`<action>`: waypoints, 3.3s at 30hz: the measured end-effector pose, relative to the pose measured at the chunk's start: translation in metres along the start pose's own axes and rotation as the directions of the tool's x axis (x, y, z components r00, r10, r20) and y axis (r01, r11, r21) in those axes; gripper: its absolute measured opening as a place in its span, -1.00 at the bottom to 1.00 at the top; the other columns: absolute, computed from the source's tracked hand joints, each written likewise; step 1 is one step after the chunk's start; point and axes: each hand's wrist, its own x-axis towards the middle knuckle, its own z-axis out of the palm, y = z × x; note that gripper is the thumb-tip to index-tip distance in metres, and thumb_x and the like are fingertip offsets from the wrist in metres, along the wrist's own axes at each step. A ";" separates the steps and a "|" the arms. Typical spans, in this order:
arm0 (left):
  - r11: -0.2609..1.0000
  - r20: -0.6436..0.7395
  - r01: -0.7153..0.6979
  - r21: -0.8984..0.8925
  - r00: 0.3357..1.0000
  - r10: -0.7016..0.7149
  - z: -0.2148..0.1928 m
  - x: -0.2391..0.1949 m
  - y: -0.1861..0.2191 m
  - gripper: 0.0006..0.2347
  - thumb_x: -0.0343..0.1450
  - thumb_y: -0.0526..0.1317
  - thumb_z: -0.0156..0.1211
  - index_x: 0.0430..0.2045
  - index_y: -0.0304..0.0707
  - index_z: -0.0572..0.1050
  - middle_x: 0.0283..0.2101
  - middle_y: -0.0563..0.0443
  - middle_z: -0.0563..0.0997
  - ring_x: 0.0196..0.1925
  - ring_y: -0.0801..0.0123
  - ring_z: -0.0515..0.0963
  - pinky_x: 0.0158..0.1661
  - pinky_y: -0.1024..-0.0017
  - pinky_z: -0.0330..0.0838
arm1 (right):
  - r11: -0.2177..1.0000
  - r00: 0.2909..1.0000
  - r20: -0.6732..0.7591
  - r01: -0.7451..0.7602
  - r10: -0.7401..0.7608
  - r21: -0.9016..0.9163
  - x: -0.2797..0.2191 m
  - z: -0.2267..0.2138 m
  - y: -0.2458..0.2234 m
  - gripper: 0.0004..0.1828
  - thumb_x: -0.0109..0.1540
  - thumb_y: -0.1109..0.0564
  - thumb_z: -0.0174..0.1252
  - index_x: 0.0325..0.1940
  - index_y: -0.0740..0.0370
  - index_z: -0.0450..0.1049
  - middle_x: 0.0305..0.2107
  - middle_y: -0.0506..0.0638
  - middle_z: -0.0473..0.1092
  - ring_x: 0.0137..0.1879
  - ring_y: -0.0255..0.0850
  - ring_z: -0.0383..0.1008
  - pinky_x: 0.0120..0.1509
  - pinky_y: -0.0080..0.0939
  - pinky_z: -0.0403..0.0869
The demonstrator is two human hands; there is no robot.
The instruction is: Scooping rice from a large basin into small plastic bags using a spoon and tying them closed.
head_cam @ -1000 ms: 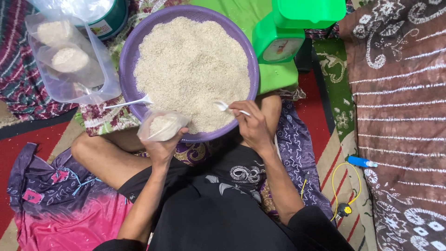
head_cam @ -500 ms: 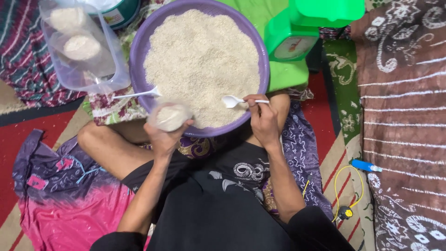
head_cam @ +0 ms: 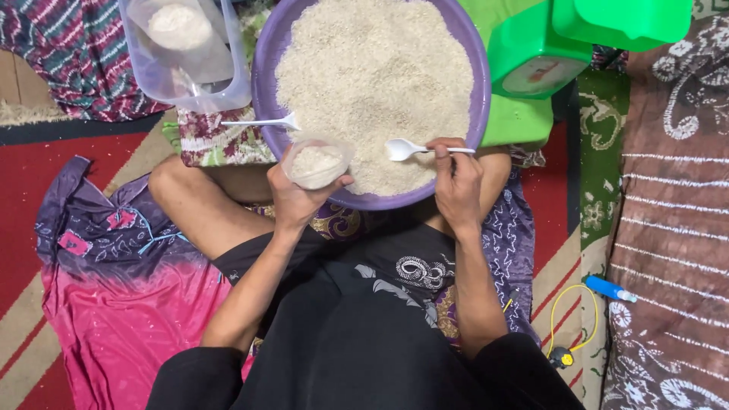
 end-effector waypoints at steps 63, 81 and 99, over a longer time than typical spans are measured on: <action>0.991 -0.128 0.022 0.131 0.992 -0.005 -0.245 -0.087 0.021 -0.55 0.26 -0.22 0.58 -0.02 -0.36 0.52 -0.07 -0.20 0.67 -0.04 -0.13 0.68 0.02 0.04 0.51 | 0.622 0.078 0.760 0.630 -0.645 0.464 0.065 0.200 -0.266 -0.82 0.14 0.49 0.26 -0.30 0.31 0.57 -0.24 0.14 0.50 -0.31 -0.03 0.50 -0.22 -0.12 0.43; 0.913 -0.248 -0.026 0.407 0.959 0.138 -0.249 -0.098 0.043 -0.67 0.33 -0.23 0.51 -0.07 -0.32 0.58 0.01 -0.11 0.64 0.00 0.06 0.67 0.01 0.15 0.56 | 0.746 0.247 0.705 0.269 -0.665 0.609 0.025 0.261 -0.192 -0.54 0.18 0.13 0.43 0.11 0.38 0.57 -0.16 0.20 0.55 -0.22 0.10 0.60 -0.19 0.05 0.57; 0.958 -0.303 0.148 0.247 0.951 -0.068 -0.259 -0.121 0.029 -0.61 0.29 -0.36 0.46 0.02 -0.23 0.56 -0.05 -0.13 0.68 -0.04 0.02 0.70 -0.03 0.19 0.55 | 0.728 0.280 0.681 0.111 -0.676 0.677 0.026 0.267 -0.225 -0.57 0.17 0.12 0.40 0.09 0.31 0.58 -0.10 0.20 0.57 -0.26 0.07 0.60 -0.22 -0.02 0.53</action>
